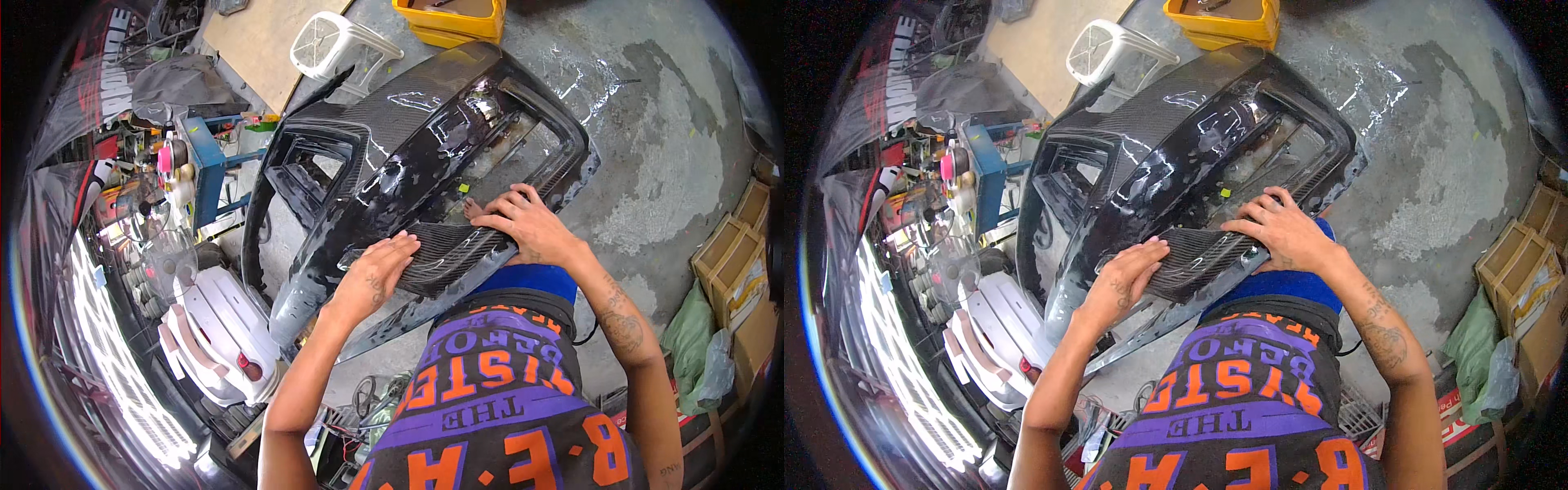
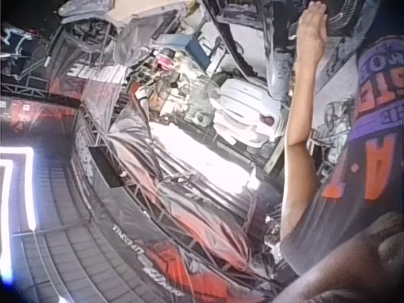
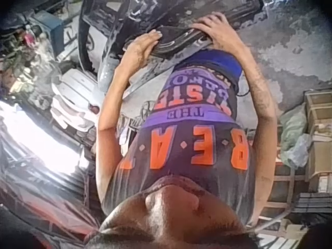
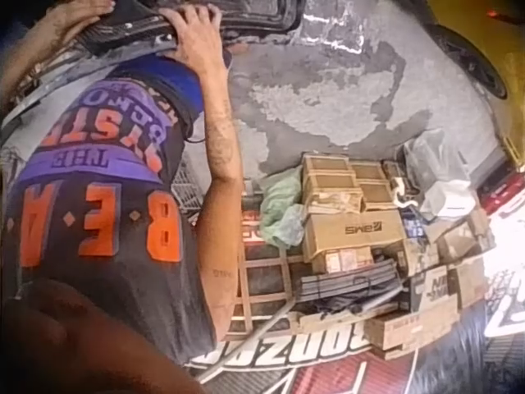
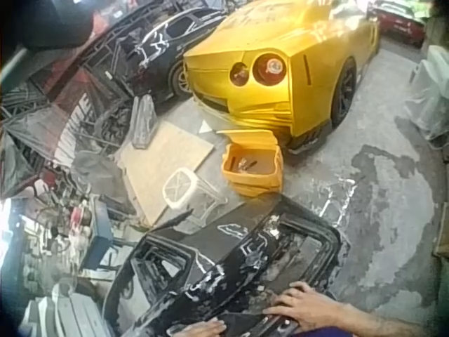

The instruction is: Wet sanding a carbon fiber automotive bumper component in a body shop.

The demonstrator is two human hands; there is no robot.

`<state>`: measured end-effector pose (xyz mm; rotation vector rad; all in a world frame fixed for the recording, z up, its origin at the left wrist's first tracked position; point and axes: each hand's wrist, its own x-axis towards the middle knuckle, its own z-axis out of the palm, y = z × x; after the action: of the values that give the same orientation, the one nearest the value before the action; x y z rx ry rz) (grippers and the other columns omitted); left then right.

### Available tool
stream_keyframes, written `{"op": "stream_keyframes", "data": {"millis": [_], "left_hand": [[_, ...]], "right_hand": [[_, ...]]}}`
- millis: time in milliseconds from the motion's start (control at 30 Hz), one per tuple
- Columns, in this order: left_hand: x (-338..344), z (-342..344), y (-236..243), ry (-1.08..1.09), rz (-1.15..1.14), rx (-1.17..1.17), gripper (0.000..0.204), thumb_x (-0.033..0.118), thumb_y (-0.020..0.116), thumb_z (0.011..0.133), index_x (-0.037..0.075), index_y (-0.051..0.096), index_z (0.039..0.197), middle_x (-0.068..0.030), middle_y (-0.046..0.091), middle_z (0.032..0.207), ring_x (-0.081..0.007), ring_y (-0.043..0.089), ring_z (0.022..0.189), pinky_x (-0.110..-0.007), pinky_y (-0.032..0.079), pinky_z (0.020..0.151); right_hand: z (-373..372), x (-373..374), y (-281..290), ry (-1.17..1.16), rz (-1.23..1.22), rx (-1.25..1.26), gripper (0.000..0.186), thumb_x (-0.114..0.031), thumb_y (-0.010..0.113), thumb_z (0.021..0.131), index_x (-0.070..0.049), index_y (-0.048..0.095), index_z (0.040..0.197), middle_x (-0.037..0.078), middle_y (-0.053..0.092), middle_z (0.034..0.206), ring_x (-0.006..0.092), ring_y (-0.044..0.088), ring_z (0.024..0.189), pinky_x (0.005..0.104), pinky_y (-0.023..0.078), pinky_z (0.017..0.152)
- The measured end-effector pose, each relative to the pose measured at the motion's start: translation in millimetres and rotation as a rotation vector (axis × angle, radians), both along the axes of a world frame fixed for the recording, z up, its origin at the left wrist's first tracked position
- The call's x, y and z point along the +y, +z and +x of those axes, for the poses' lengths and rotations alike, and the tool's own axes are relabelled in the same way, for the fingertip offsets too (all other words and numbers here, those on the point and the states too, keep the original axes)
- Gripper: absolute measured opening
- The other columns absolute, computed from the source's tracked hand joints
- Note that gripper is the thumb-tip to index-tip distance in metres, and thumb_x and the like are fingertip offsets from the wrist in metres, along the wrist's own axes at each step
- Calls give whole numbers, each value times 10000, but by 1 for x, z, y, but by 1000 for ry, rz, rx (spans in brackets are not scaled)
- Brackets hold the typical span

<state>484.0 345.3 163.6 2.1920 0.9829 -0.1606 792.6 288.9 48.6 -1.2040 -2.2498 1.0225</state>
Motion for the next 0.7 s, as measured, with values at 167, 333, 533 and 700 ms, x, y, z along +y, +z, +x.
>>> {"op": "stream_keyframes", "data": {"millis": [167, 333, 533, 700], "left_hand": [[10, 0, 11, 23, -141, -3, 376, 16, 565, 974, 2, 586, 1349, -204, 621, 1347, -339, 563, 1309, -424, 462, 1082], [1, 9, -21, 39, -72, 77, 369, -47, 500, 951, -29, 560, 1315, -274, 634, 1257, -424, 629, 1163, -445, 518, 991], [2, 22, -18, 53, -29, 169, 319, -70, 483, 921, -64, 553, 1232, -309, 667, 1084, -467, 654, 1025, -475, 541, 897], [8, 27, -25, 51, -78, 103, 325, -75, 473, 930, -57, 571, 1240, -325, 659, 1064, -467, 649, 1014, -478, 528, 869]], "right_hand": [[0, 1, 0, -10, 14, 15, 901, -359, 918, 553, -240, 557, 1371, 37, 601, 1212, 266, 534, 1200, 482, 287, 1153], [-2, 0, 0, -11, 5, 35, 884, -317, 915, 549, -244, 568, 1359, 36, 599, 1194, 270, 541, 1190, 485, 294, 1148], [-1, -3, -2, -35, -2, 37, 847, -271, 907, 555, -240, 585, 1339, 39, 600, 1184, 265, 545, 1193, 482, 310, 1136], [0, 0, -6, -36, 2, 65, 843, -286, 904, 541, -243, 596, 1325, 43, 600, 1156, 271, 547, 1192, 483, 321, 1121]]}}
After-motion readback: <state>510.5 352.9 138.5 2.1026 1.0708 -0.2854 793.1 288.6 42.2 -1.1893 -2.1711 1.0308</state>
